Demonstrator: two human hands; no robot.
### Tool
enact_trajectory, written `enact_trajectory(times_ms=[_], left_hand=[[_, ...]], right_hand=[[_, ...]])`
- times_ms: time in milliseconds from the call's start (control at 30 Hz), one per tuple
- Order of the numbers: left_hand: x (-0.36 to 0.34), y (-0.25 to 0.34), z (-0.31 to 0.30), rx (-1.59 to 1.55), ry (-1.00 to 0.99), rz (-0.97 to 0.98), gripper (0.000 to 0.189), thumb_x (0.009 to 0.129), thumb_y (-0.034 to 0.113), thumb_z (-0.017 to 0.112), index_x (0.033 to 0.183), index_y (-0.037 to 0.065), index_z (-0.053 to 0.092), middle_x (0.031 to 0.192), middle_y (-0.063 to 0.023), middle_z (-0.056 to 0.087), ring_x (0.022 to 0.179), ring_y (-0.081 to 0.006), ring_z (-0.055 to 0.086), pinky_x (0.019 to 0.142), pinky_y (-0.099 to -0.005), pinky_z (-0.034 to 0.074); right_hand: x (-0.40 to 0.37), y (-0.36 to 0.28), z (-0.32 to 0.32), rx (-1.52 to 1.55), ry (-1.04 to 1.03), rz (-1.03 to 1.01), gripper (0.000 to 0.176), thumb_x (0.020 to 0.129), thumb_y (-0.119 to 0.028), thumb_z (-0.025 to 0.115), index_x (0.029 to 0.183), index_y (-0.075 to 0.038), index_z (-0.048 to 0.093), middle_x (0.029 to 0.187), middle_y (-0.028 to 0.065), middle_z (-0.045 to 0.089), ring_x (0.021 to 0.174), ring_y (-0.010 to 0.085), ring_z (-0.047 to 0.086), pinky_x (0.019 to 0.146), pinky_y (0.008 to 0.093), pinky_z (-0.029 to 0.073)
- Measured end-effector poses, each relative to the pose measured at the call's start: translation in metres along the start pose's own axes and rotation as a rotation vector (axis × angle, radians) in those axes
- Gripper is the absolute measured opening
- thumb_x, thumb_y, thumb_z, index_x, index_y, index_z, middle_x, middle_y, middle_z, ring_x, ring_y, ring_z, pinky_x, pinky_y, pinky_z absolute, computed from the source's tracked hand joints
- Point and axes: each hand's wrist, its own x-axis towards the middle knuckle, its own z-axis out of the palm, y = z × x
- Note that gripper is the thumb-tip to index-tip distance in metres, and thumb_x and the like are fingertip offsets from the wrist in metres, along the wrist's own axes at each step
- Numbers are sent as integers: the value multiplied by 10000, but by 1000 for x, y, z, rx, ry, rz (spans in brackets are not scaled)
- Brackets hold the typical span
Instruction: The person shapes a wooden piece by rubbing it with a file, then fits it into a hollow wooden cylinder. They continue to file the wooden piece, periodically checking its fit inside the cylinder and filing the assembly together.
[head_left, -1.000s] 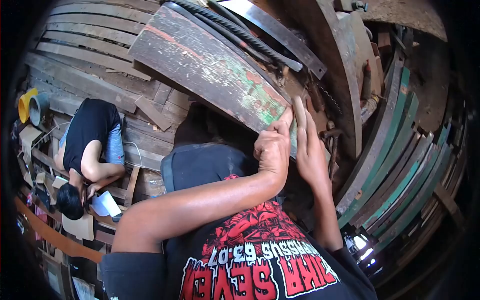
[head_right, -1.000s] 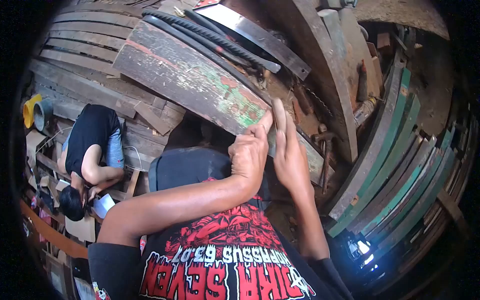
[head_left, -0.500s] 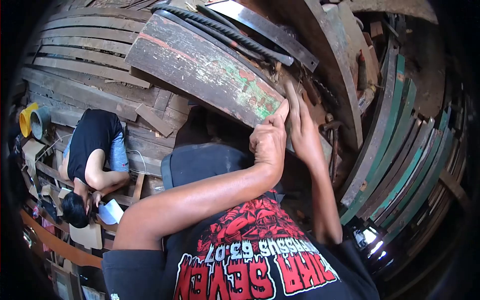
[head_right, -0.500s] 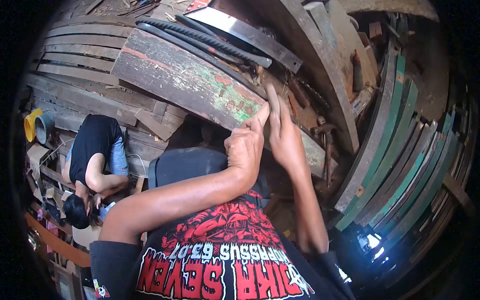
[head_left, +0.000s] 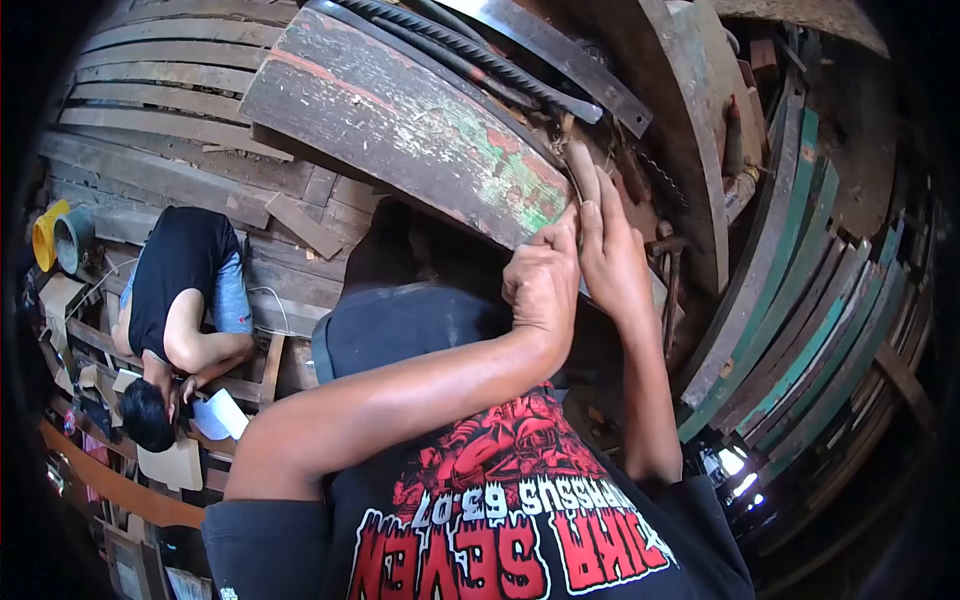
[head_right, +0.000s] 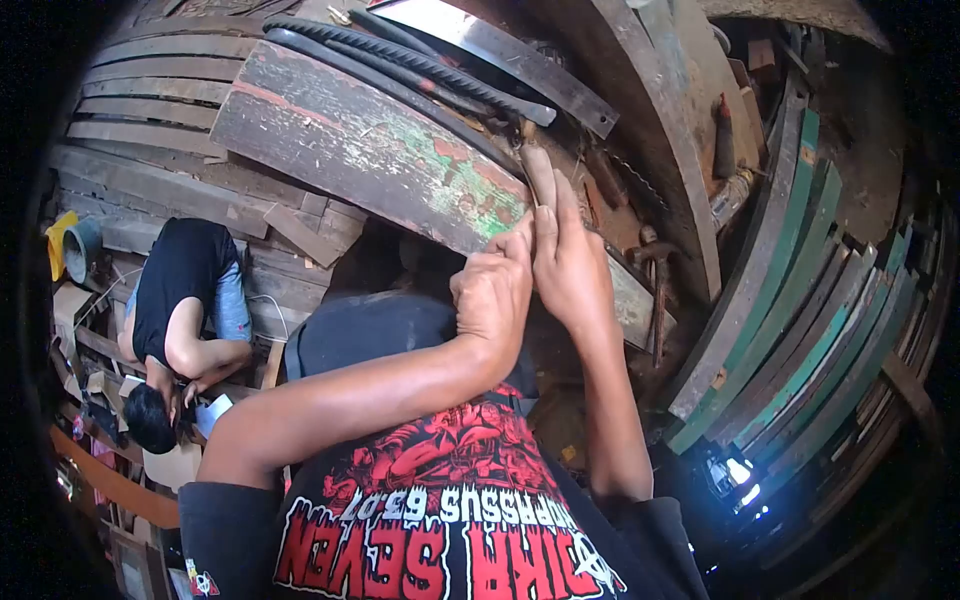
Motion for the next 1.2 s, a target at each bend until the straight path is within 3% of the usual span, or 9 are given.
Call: enact_trajectory(times_ms=[167,267,500,567,767,833,1033,1100,1200], left_hand=[[6,-2,0,13,-44,-10,66,1013,153,491,995,95,466,598,-7,483,439,-98,453,333,-311,305],[3,-2,5,-18,-6,-4,86,1020,169,489,1018,88,461,597,-20,484,435,-103,449,331,-312,307],[8,-6,-1,-1,-21,-23,109,999,192,542,1010,91,502,625,34,472,479,-64,467,348,-301,324],[8,-6,4,-37,21,-4,83,1009,160,507,994,84,477,595,-17,465,443,-101,447,333,-308,280],[6,0,1,-23,-30,-33,23,986,102,502,997,84,493,597,-11,464,451,-116,468,331,-318,325],[8,-2,-1,-33,13,-20,44,978,116,518,993,79,499,598,-10,466,459,-118,475,325,-320,323],[6,-3,-3,-84,-33,-64,87,985,174,562,988,90,538,656,65,512,519,-60,520,360,-292,373],[5,3,-4,-74,1,-80,90,980,170,566,990,85,539,655,66,508,524,-57,518,360,-292,373],[6,3,-3,-63,-10,-53,105,1007,171,526,989,71,503,607,4,486,459,-99,492,326,-321,377]], right_hand=[[-33,16,9,-116,75,-123,512,1098,-321,473,1561,-109,423,1110,365,673,1031,555,645,832,602,512],[-2,-7,6,-101,46,-27,526,1094,-307,474,1590,-148,406,1124,362,679,1044,566,643,862,598,513],[-17,23,18,-91,193,-206,495,1099,-302,460,1562,-126,436,1102,350,685,1036,572,638,881,600,514],[13,2,10,-71,111,-11,484,1100,-306,456,1522,-69,455,1245,349,648,1149,565,597,937,585,499],[-12,29,17,3,180,-260,483,1117,-259,421,1560,-68,429,1513,284,517,1367,490,517,1123,508,436],[20,30,15,8,88,5,486,1122,-281,429,1571,-96,429,1556,258,492,1435,442,473,1150,503,415],[-2,34,19,1,132,-262,501,1123,-217,386,1622,-170,380,1608,183,457,1462,420,446,1164,500,414],[11,34,9,-38,-6,57,507,1120,-207,381,1626,-174,376,1625,178,435,1465,415,447,1167,492,412],[-16,37,9,-37,99,-182,496,1117,-211,390,1609,-147,393,1590,190,476,1441,429,471,1160,492,416]])
